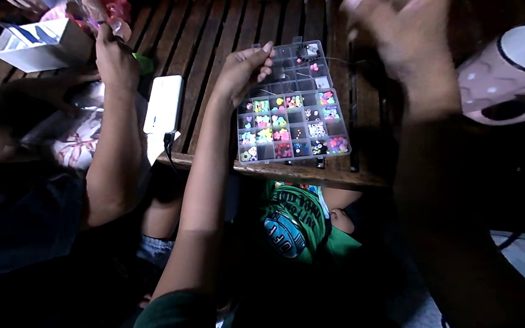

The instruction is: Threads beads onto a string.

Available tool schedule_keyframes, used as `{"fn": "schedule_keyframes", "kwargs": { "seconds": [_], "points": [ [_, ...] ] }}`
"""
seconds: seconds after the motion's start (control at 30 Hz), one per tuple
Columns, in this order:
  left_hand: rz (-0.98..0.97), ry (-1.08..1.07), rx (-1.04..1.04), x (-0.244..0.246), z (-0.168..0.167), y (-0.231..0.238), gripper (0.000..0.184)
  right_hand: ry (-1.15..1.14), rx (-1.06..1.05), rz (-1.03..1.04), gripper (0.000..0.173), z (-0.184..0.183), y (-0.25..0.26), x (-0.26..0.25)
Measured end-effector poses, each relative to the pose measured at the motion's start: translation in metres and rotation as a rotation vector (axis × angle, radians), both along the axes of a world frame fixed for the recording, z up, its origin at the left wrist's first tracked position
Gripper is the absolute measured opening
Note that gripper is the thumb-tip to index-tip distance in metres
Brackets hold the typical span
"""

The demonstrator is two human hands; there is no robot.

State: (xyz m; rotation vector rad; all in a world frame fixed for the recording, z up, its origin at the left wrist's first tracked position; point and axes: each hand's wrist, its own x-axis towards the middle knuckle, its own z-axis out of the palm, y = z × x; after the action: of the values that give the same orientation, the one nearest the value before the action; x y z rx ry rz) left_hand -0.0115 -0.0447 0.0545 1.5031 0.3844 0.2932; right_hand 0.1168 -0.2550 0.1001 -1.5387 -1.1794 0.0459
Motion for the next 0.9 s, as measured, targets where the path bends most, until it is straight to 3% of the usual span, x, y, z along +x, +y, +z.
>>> {"fn": "schedule_keyframes", "kwargs": {
  "seconds": [0.13, 0.23, 0.37, 0.47, 0.67, 0.9],
  "points": [
    [-0.044, -0.001, 0.022, 0.0, -0.001, 0.0, 0.021, -0.165, -0.459, 0.464, 0.007, -0.001, 0.005, -0.023],
    [-0.046, 0.001, 0.021, -0.001, -0.001, 0.0, 0.021, -0.197, -0.806, 0.518, 0.006, 0.001, 0.014, -0.041],
    [-0.048, 0.002, 0.029, -0.001, -0.001, 0.0, 0.021, -0.259, -0.987, 0.498, 0.015, -0.002, 0.019, -0.044],
    [-0.059, 0.002, 0.039, -0.001, -0.001, 0.0, 0.022, -0.202, -0.885, 0.371, 0.018, -0.002, 0.016, -0.041],
    [-0.125, 0.035, 0.037, -0.002, 0.001, -0.002, 0.027, -0.26, -0.396, -0.001, 0.021, -0.018, 0.028, -0.031],
    [-0.172, 0.049, -0.009, -0.003, 0.002, -0.003, 0.025, -0.207, -0.208, -0.119, 0.02, -0.038, 0.04, -0.031]
  ]
}}
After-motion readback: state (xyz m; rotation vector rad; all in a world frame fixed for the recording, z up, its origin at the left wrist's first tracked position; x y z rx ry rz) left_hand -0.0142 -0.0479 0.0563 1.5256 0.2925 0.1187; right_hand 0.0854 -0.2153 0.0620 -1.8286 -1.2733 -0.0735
